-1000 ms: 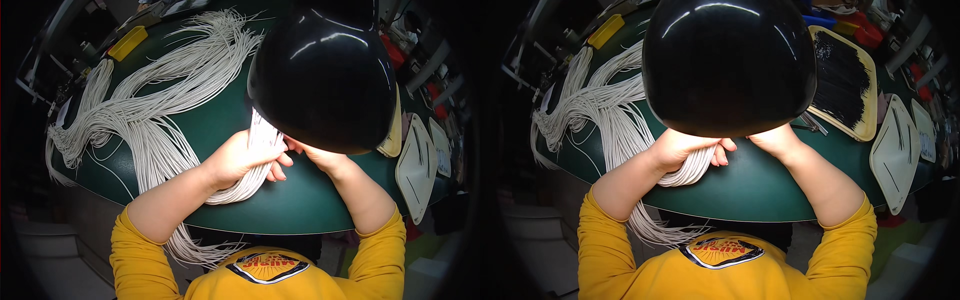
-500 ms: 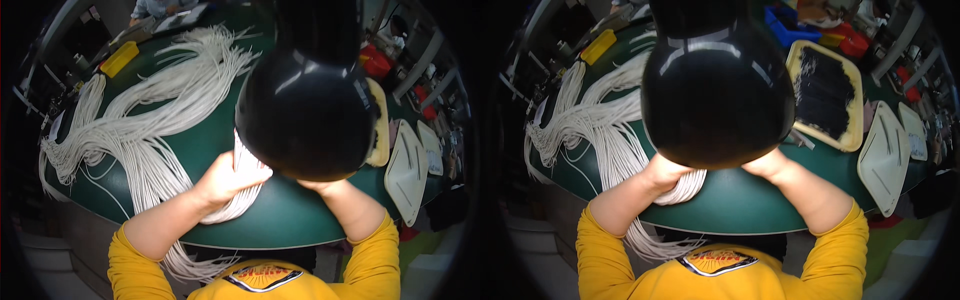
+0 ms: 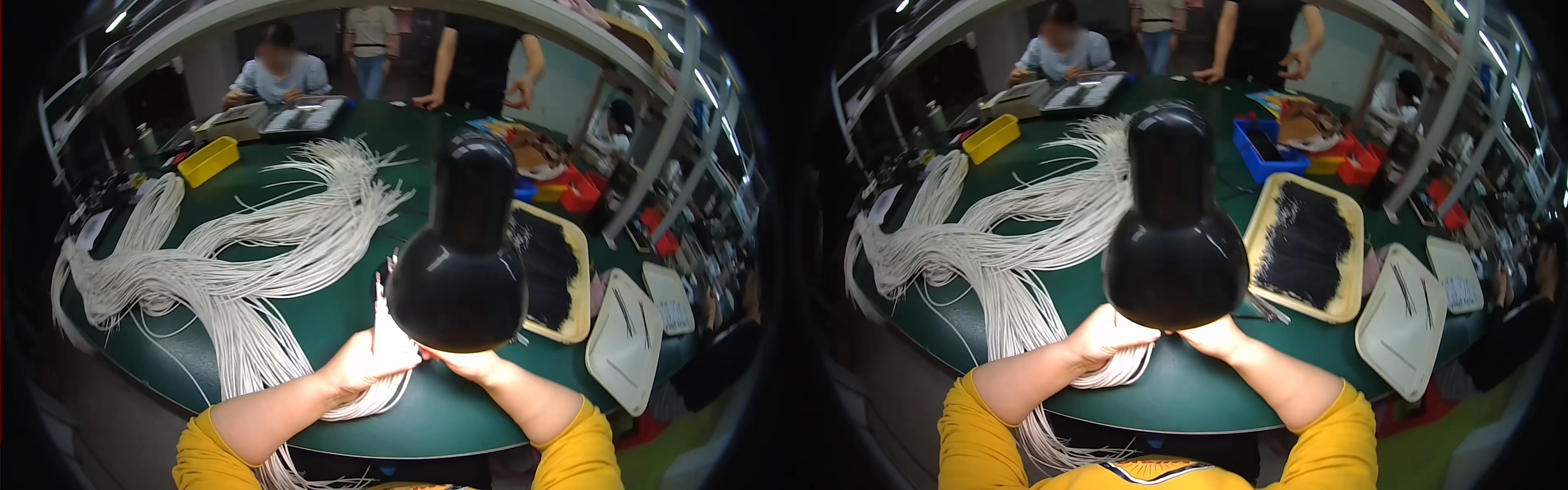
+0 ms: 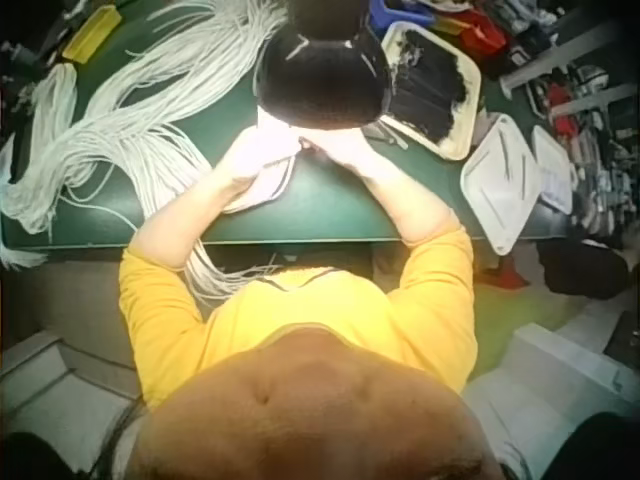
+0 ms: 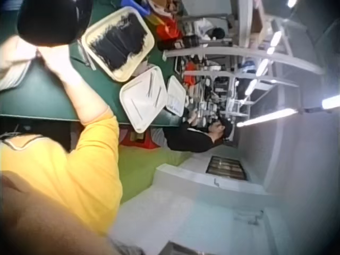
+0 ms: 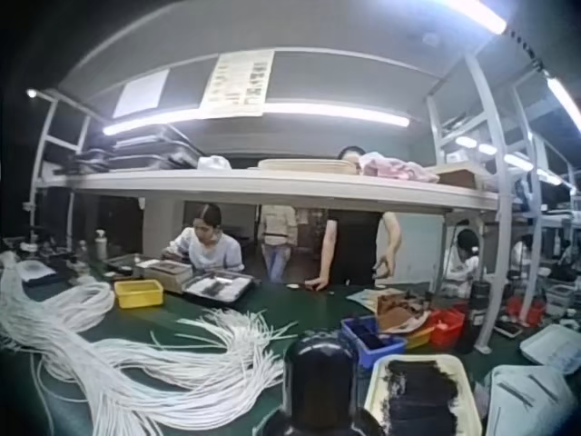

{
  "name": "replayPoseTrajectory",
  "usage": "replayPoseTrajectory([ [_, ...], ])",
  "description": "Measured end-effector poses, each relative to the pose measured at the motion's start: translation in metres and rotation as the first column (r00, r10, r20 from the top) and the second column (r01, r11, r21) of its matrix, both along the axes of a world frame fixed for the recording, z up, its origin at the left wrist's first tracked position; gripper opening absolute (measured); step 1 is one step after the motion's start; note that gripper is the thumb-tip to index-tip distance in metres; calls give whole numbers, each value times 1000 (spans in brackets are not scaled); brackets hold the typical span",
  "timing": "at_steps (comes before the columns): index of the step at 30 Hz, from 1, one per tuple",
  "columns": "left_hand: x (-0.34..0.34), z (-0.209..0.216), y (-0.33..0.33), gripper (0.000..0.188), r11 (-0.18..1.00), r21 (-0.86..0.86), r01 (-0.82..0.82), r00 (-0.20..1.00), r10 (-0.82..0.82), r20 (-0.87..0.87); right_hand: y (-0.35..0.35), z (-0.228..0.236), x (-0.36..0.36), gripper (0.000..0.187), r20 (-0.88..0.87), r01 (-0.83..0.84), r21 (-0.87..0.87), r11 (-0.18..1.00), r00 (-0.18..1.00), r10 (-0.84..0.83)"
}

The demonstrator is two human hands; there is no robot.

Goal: The person gathers and sorts white wires on a workbench, attaches small sleeves onto the wire ends under a desk lamp, and passes a tray of parts across the table.

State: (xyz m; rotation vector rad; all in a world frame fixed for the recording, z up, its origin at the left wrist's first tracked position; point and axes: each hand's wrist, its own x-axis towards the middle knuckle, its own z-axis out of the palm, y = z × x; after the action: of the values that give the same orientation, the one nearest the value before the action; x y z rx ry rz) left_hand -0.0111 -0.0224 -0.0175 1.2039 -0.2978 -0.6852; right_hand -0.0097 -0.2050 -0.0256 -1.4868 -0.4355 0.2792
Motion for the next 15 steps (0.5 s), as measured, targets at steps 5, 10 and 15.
replayPoseTrajectory([
  [5,9,-6,-1,16,991,-66,-119,993,118,-24,-20,33,4,11,339,298,-251,921,918,-205],
  [10,11,-5,-13,16,988,-4,-153,988,153,20,-106,47,-58,17,147,542,-483,688,824,-546],
  [15,6,-5,-8,13,988,32,-149,989,148,10,-155,41,-104,28,148,593,-714,372,648,-747],
])
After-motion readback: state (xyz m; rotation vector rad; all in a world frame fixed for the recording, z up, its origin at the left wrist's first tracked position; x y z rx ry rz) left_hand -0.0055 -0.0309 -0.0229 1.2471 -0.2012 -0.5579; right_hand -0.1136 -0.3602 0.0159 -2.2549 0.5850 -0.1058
